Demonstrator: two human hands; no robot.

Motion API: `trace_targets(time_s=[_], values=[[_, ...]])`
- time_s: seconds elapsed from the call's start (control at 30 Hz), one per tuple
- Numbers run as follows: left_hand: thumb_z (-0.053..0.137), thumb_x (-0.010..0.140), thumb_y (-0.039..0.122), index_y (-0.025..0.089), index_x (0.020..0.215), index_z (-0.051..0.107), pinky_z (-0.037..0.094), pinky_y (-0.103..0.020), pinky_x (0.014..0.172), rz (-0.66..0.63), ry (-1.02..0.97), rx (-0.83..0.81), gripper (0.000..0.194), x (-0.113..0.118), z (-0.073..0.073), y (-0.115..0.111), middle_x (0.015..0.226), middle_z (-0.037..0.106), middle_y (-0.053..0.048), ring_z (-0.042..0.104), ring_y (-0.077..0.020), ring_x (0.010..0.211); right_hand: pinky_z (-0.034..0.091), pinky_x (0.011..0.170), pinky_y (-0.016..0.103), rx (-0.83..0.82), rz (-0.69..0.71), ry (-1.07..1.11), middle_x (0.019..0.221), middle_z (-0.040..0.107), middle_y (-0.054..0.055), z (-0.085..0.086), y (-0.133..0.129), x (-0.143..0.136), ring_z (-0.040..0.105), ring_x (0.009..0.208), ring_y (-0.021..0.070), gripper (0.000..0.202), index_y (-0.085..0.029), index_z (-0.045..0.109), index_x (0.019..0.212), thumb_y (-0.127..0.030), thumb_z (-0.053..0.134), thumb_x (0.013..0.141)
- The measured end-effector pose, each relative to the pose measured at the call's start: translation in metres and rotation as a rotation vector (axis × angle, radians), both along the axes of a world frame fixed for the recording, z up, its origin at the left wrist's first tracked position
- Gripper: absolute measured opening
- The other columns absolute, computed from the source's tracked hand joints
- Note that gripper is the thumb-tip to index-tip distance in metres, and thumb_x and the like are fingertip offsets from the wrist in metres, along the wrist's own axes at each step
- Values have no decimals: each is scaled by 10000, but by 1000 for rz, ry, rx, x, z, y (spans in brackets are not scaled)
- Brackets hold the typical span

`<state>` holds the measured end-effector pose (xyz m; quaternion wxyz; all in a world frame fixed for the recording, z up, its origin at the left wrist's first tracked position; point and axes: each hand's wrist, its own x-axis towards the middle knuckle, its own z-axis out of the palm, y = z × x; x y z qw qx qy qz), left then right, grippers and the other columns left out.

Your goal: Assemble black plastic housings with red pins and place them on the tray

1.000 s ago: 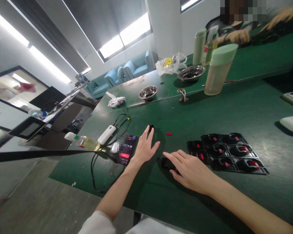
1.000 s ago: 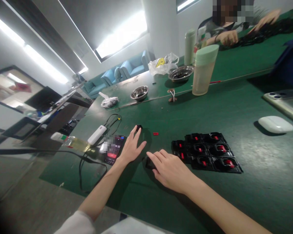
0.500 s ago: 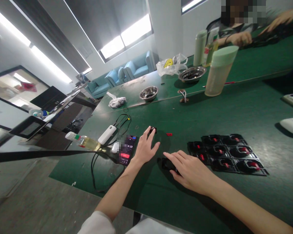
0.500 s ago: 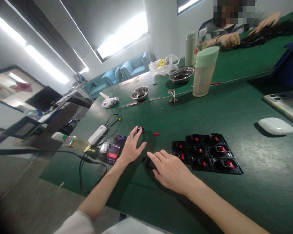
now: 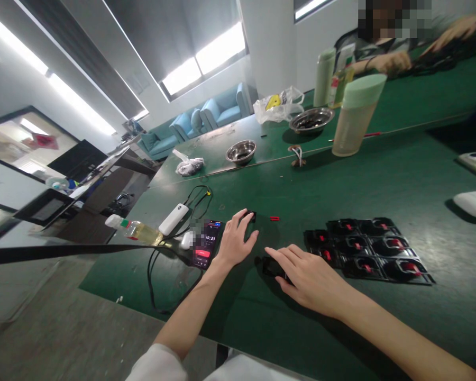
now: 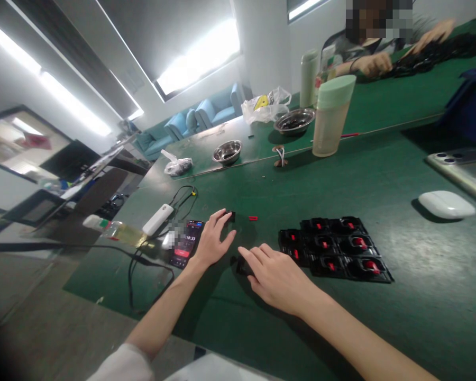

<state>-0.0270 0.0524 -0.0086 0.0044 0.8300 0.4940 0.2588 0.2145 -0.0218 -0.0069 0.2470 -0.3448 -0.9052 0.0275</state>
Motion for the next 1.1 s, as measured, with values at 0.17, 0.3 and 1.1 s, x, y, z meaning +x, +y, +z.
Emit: trace_targets(time_s=[0.17, 0.3, 1.1], values=[[582, 1049, 320, 217, 1423, 568, 494, -448, 1162, -9, -20, 21, 389, 1, 2, -1, 1501, 583, -138, 564, -269, 1413, 633, 826, 447, -10, -5, 2, 1211, 732, 170, 1, 0, 1, 678, 1051, 312, 548, -86, 513, 1478, -222, 622, 959], [556, 1061, 308, 215, 1360, 606, 506, -430, 1124, 0, -25, 24, 317, 0, 2, -1, 1455, 619, -131, 594, -259, 1367, 627, 808, 431, -33, -12, 17, 1211, 732, 162, 2, 1, 2, 678, 1065, 311, 560, -113, 510, 1490, -231, 626, 955], [531, 996, 186, 202, 1395, 527, 565, -437, 1065, -25, -101, -29, 399, -1, -3, -1, 1305, 682, -125, 674, -256, 1217, 622, 794, 425, -21, -3, -6, 1235, 725, 173, 0, 2, 3, 674, 1055, 309, 554, -97, 491, 1490, -238, 623, 971]])
